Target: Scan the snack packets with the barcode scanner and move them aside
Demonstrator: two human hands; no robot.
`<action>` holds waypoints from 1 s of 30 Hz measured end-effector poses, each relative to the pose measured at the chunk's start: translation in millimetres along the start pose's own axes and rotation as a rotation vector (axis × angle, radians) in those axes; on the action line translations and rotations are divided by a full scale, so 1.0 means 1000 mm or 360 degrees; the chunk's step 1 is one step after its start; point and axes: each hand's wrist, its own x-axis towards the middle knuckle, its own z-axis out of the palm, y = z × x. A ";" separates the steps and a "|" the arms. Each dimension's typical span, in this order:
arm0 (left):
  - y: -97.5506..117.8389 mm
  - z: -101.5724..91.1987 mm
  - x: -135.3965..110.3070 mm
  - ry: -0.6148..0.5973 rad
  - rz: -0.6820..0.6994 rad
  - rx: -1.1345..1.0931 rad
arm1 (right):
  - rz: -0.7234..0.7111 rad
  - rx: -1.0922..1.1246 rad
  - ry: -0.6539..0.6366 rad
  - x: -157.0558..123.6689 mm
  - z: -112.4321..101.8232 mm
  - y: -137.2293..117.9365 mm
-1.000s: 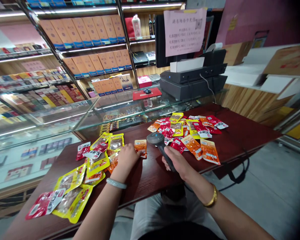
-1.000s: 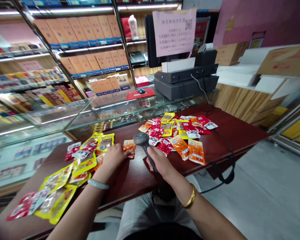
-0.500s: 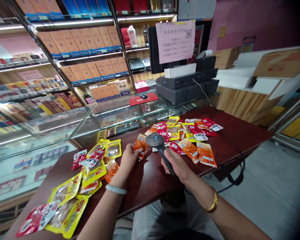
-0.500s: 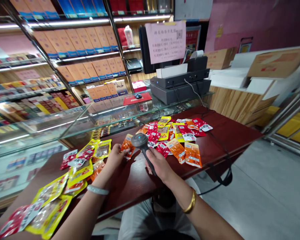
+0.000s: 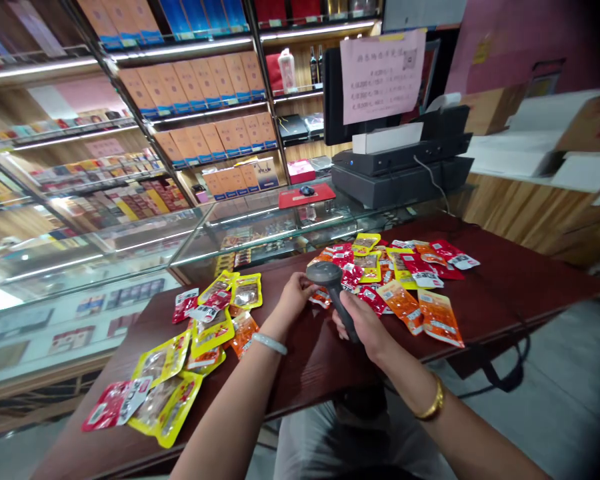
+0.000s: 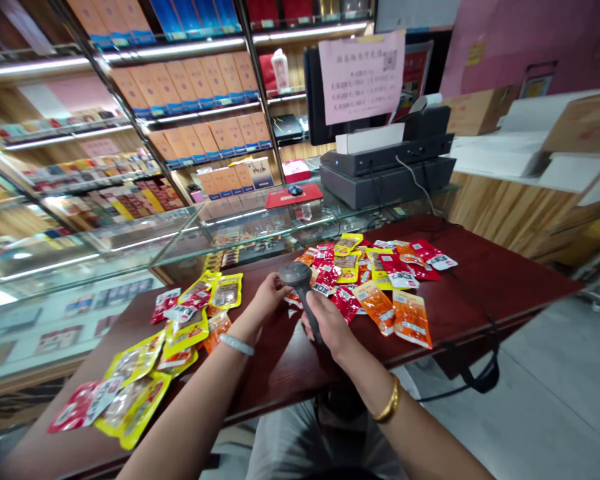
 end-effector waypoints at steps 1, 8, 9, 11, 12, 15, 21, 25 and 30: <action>0.003 -0.008 0.001 0.0035 0.0025 0.0117 | 0.0007 0.0005 -0.0006 0.002 0.002 0.001; -0.005 -0.124 -0.021 0.0622 -0.0191 0.1825 | 0.0091 -0.0119 -0.0129 0.010 0.021 0.009; -0.010 -0.136 -0.023 0.0611 -0.0269 0.1902 | 0.0104 -0.0129 -0.0146 0.011 0.025 0.012; -0.020 -0.151 -0.025 0.0520 -0.0361 0.1977 | 0.0135 -0.0131 -0.0188 0.011 0.033 0.016; -0.024 -0.155 -0.024 0.0464 -0.0377 0.1997 | 0.0152 -0.0127 -0.0209 0.010 0.037 0.018; -0.029 -0.156 -0.020 0.0357 -0.0380 0.2008 | 0.0188 -0.0127 -0.0244 0.008 0.043 0.020; -0.021 -0.144 -0.011 0.0251 -0.0444 0.1639 | 0.0158 -0.0187 -0.0194 0.006 0.033 0.018; -0.023 -0.129 -0.004 0.0345 -0.0472 0.0732 | 0.0141 -0.0161 -0.0149 0.005 0.021 0.018; -0.026 -0.108 -0.005 0.0179 -0.0461 0.0104 | 0.0108 -0.0141 -0.0110 -0.002 0.011 0.015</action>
